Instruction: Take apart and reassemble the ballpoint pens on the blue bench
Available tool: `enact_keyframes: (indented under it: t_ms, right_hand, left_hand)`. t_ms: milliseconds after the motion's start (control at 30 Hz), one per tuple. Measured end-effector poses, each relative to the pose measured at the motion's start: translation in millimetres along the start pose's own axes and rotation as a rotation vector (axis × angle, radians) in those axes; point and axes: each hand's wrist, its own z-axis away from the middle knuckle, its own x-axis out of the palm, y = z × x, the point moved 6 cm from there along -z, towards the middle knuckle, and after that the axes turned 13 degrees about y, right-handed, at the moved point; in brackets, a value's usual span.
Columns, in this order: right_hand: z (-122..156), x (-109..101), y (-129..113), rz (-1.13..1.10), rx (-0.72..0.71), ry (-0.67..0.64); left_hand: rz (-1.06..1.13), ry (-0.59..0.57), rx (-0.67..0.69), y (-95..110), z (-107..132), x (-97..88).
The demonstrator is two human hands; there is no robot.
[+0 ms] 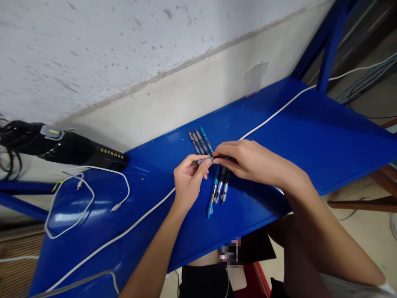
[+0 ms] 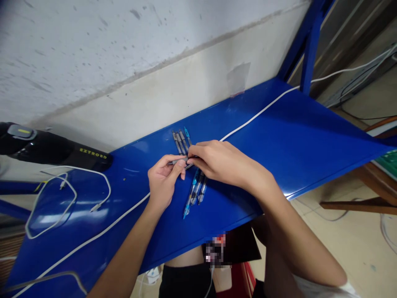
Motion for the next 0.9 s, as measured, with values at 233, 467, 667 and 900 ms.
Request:
enact_keyframes:
  t_ms: [233,467,667,900]
  right_hand:
    - [2,-11,5,0.015,-0.010,0.068]
    - [4,-21,12,0.019,-0.005,0.105]
    - [6,-29,17,0.005,0.012,0.148]
    - [6,-28,17,0.017,-0.010,0.157]
  left_hand:
    - [0.084,0.119,-0.061,-2,-6,-8.5]
    - [0.202,0.172,-0.109,-1,-9,-9.8]
    - [0.301,0.147,-0.125,1,-12,-8.9]
    - [0.320,0.126,-0.102,3,-12,-8.5]
